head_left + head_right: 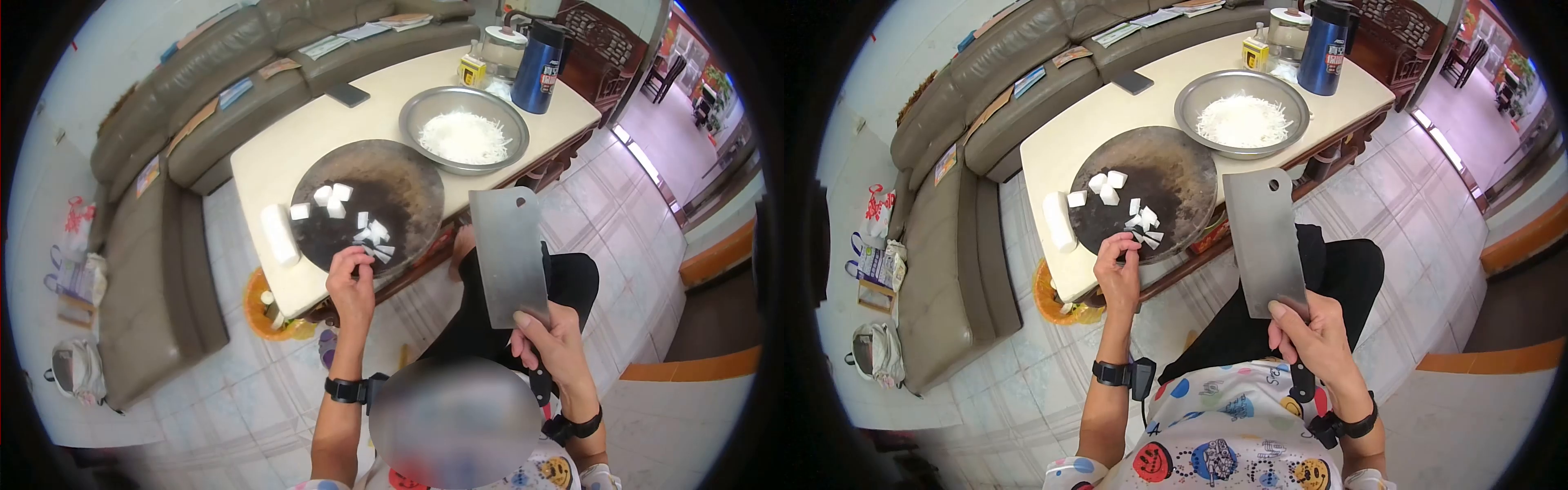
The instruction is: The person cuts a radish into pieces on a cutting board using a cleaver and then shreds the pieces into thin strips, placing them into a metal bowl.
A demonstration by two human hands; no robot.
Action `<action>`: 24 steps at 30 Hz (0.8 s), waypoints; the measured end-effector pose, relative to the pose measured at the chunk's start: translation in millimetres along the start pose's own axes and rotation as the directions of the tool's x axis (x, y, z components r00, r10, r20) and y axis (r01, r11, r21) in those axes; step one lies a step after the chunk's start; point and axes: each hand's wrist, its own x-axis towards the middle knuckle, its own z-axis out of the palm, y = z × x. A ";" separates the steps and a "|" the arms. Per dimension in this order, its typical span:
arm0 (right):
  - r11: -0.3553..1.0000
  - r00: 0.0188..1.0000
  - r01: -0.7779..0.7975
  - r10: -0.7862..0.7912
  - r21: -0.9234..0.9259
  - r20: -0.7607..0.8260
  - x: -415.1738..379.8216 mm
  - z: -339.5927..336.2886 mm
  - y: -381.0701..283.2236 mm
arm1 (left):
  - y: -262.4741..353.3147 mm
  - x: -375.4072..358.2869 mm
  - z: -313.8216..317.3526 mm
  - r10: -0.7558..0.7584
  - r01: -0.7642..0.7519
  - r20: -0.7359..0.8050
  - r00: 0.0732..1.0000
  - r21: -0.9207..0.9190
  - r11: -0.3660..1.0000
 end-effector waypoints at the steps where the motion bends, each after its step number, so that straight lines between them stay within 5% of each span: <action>1: 1.000 1.000 -0.009 0.009 0.006 0.008 1.2 1.6 0.5 | -2.9 -0.3 2.2 -0.003 0.003 0.001 1.000 0.000 1.000; 9: 1.000 0.998 -0.017 0.016 0.009 0.066 7.1 9.6 4.2 | -0.9 2.0 9.2 0.055 -0.055 0.009 0.998 0.095 0.994; 15: 0.957 0.989 0.011 0.031 -0.290 0.142 19.0 13.0 -12.5 | 0.3 0.0 -2.2 0.100 -0.108 0.089 0.991 0.087 0.990; 18: 0.834 0.967 0.211 -0.100 -0.510 0.235 35.3 22.0 -20.7 | -3.9 -2.3 -5.4 0.232 -0.257 0.164 0.959 0.154 0.954; 20: 0.596 0.892 0.446 -0.234 -0.668 0.387 50.2 26.0 -13.8 | -0.6 0.1 -6.9 0.306 -0.348 0.215 0.928 0.204 0.915; 24: 0.445 0.865 0.499 -0.209 -0.744 0.456 71.6 39.5 -5.6 | -6.2 0.8 -8.4 0.393 -0.477 0.318 0.863 0.254 0.842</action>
